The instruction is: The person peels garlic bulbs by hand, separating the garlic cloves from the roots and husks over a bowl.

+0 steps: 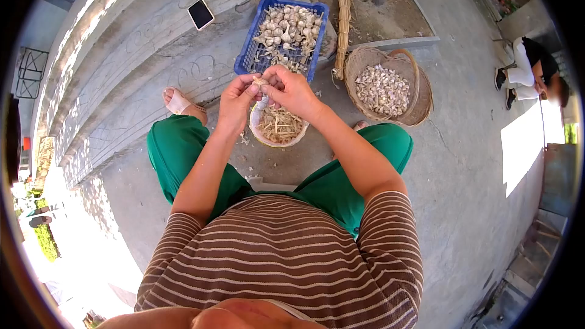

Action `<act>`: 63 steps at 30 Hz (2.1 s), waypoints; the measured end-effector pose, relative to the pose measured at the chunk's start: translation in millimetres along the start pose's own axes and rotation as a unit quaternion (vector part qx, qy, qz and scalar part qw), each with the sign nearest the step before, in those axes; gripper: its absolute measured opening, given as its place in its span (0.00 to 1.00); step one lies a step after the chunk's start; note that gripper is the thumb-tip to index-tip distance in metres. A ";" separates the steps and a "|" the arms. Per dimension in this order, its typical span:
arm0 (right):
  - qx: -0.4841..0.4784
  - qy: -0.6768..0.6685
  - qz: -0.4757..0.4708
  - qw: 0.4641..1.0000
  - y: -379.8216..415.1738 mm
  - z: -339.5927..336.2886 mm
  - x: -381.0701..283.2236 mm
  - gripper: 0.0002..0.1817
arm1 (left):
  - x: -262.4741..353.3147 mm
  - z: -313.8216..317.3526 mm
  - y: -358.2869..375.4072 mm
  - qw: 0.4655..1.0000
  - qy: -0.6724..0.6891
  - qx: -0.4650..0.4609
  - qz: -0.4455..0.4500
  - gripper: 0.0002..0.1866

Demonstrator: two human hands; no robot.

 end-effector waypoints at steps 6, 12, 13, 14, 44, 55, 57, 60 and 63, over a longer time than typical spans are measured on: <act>0.003 0.088 -0.047 0.995 -1.0 4.4 6.3 0.11 | -0.6 -1.1 -0.4 0.999 0.045 0.011 -0.004 0.11; 0.014 0.279 -0.176 0.944 -0.5 10.6 -4.8 0.16 | 3.1 -3.5 3.6 1.000 -0.006 0.015 -0.009 0.11; 0.007 0.289 -0.164 0.943 -0.4 12.0 -6.3 0.17 | 5.1 -2.2 4.8 1.000 -0.008 0.022 -0.007 0.11; 0.000 0.300 -0.153 0.942 -0.5 13.2 -6.4 0.17 | 6.1 -2.0 5.2 1.000 -0.009 0.028 -0.005 0.11; 0.000 -0.137 0.018 0.990 -1.2 12.1 17.1 0.10 | 6.0 -5.7 5.3 0.990 0.126 0.027 -0.056 0.11; 0.042 -0.159 0.019 0.986 7.3 12.7 15.7 0.04 | 5.8 4.0 14.0 0.990 0.087 -0.007 -0.114 0.12; 0.034 -0.159 0.008 0.987 7.7 12.3 15.6 0.03 | 5.3 6.8 13.9 0.994 0.021 -0.025 -0.106 0.12; 0.019 -0.133 0.006 0.991 9.2 11.6 16.7 0.03 | 2.8 5.0 12.4 0.996 -0.020 -0.019 -0.087 0.10; 0.014 -0.138 0.003 0.990 9.9 10.2 16.9 0.03 | 3.2 4.3 12.2 0.995 0.012 -0.033 -0.090 0.08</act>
Point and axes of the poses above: each hand's wrist, its own y-axis away from the middle knuckle, its own z-axis out of the palm, x = y × z, the point moved 3 cm from there along -y, towards the middle knuckle, and after that the axes turned 9 degrees about -z, right-handed, at the moved point
